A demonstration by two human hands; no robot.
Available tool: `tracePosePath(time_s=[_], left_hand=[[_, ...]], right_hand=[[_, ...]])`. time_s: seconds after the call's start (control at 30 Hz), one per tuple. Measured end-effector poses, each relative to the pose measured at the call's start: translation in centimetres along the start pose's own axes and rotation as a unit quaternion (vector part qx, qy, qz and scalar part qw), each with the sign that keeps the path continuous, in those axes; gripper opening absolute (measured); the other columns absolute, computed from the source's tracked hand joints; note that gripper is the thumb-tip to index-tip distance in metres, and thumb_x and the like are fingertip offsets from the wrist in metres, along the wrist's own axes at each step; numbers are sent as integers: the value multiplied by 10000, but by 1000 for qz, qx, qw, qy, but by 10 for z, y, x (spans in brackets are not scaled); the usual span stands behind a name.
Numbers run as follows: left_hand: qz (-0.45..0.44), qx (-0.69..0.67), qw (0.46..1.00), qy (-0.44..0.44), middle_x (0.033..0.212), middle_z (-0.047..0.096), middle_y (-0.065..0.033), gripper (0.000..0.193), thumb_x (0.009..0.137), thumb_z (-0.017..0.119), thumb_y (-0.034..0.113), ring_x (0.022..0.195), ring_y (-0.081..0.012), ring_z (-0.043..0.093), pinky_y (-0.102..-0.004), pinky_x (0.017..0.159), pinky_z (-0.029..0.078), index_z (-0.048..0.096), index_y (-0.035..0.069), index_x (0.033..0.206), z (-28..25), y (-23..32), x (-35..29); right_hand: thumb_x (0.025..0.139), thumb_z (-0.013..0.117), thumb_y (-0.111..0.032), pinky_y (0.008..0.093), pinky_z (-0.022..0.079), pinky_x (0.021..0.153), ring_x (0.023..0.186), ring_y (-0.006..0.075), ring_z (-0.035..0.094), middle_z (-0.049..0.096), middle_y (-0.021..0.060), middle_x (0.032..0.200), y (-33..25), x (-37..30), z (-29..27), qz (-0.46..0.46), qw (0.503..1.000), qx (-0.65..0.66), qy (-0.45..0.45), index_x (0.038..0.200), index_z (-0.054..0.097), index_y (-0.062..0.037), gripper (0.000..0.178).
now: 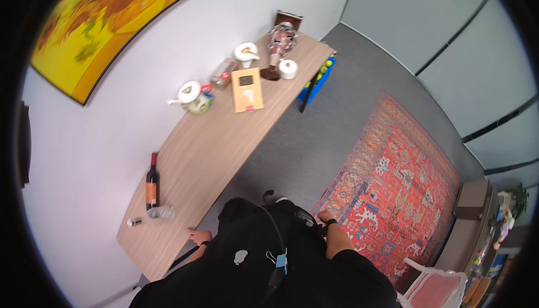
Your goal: Sort and move various office and decorative objects between different surfaces and containers.
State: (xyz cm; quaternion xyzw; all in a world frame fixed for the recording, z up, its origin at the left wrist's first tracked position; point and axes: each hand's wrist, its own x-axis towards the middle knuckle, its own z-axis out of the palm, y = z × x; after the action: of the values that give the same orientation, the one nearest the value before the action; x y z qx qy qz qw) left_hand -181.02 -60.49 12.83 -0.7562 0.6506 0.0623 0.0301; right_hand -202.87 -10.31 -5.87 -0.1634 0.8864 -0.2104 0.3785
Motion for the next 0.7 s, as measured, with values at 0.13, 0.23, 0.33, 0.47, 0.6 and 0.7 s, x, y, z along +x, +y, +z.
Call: tracePosePath(time_s=[0.13, 0.23, 0.33, 0.47, 0.6, 0.7], left_hand=[[107, -48, 932, -343, 961, 605, -208, 462, 725, 538, 133, 886, -313, 602, -386, 763, 478, 482, 28, 1171, 44, 74, -16], [254, 73, 858, -440, 846, 650, -172, 306, 748, 541, 225, 794, -288, 638, -379, 686, 500, 630, 41, 974, 54, 89, 7], [379, 113, 785, -477, 839, 660, -139, 275, 737, 569, 284, 788, -276, 642, -370, 656, 502, 674, 78, 886, 51, 152, -27], [435, 85, 752, -489, 896, 656, -124, 288, 770, 608, 302, 786, -228, 640, -350, 670, 507, 657, 73, 939, 60, 244, -65], [492, 147, 738, -438, 876, 658, -112, 282, 767, 607, 301, 787, -197, 642, -330, 651, 512, 653, 64, 912, 94, 331, -98], [491, 214, 707, -462, 836, 643, -158, 272, 768, 507, 268, 782, -308, 630, -402, 693, 501, 652, 59, 861, 118, 382, -113]], right_hand=[[793, 491, -214, 340, 502, 577, 721, 225, 626, 639, 138, 869, 82, 30, 16, 202, 936, 288, -1, 902, 625, -17, 261], [810, 501, -226, 323, 484, 522, 656, 193, 605, 634, 92, 826, -16, 48, -38, 192, 882, 430, 8, 943, 614, -23, 267], [815, 507, -265, 315, 469, 491, 607, 173, 595, 630, 54, 769, -96, 51, -139, 165, 875, 448, 83, 966, 589, -23, 297], [829, 491, -285, 315, 479, 516, 643, 175, 608, 633, 52, 798, -87, 76, -207, 153, 883, 441, 47, 1013, 577, -38, 320], [862, 485, -345, 311, 495, 575, 741, 190, 614, 635, 71, 932, -41, 99, -267, 144, 916, 367, 74, 1115, 534, -63, 382], [864, 479, -348, 312, 498, 568, 712, 185, 615, 637, 75, 924, -11, 86, -301, 193, 884, 398, 152, 1099, 535, -29, 401]])
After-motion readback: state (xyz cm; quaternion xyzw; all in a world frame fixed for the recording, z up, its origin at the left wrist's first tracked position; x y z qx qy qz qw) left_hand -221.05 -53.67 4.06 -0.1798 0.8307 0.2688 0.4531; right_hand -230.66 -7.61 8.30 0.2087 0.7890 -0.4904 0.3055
